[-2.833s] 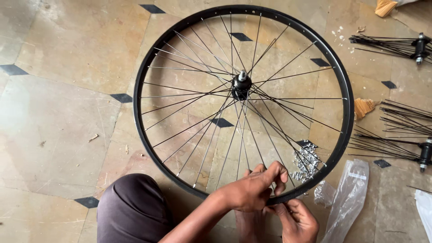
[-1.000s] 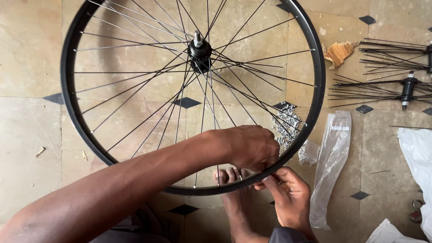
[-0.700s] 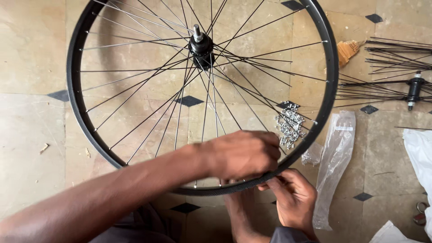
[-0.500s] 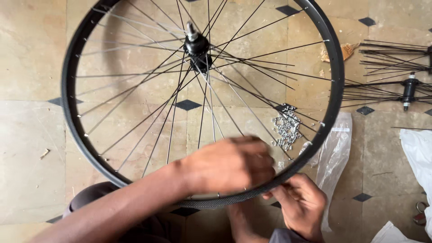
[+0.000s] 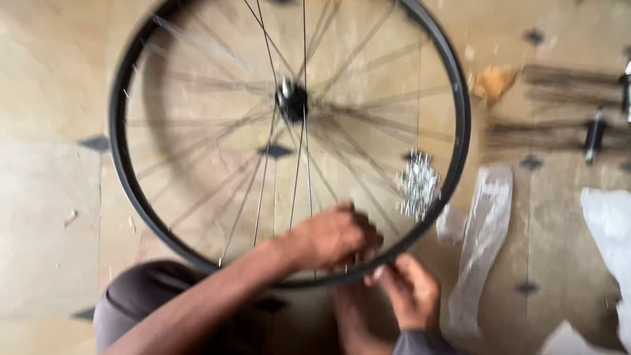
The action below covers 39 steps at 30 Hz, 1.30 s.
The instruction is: The person is lacing a bicycle wheel by inserting spokes into the rim and securing them with nipples. They work methodically around the wheel, threading each spoke and tightening it by hand.
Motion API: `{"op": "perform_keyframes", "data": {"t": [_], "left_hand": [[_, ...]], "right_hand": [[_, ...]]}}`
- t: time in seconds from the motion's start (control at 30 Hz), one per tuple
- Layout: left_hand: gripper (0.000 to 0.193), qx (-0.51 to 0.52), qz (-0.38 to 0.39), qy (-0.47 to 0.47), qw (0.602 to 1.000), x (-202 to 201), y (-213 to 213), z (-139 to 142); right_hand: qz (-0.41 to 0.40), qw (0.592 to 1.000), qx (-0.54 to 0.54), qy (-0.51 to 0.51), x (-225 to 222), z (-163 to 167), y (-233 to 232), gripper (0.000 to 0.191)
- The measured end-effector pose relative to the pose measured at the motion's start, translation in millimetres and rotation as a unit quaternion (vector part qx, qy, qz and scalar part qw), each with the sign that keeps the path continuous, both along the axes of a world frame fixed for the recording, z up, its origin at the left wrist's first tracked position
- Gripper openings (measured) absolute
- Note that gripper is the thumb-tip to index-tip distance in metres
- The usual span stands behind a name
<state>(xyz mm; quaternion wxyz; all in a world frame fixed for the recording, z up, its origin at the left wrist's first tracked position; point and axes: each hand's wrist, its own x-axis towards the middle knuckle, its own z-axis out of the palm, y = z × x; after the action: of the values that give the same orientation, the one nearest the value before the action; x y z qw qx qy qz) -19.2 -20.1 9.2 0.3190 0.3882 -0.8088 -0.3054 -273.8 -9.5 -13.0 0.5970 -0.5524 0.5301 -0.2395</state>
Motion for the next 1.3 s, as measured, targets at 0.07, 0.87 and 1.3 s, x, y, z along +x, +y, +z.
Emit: {"op": "perform_keyframes", "data": {"t": [0.07, 0.87, 1.3], "left_hand": [[0.030, -0.022, 0.018, 0.020, 0.999, -6, 0, 0], [0.068, 0.226, -0.006, 0.005, 0.974, -17, -13, 45], [0.025, -0.141, 0.176, -0.241, 0.944, -16, -61, 24]], "right_hand": [[-0.026, 1.000, 0.008, 0.012, -3, 2, 6, 0.009], [-0.030, 0.999, 0.035, -0.024, -4, 46, -30, 0.008], [-0.045, 0.999, -0.013, -0.026, 8, 38, -23, 0.008]]}}
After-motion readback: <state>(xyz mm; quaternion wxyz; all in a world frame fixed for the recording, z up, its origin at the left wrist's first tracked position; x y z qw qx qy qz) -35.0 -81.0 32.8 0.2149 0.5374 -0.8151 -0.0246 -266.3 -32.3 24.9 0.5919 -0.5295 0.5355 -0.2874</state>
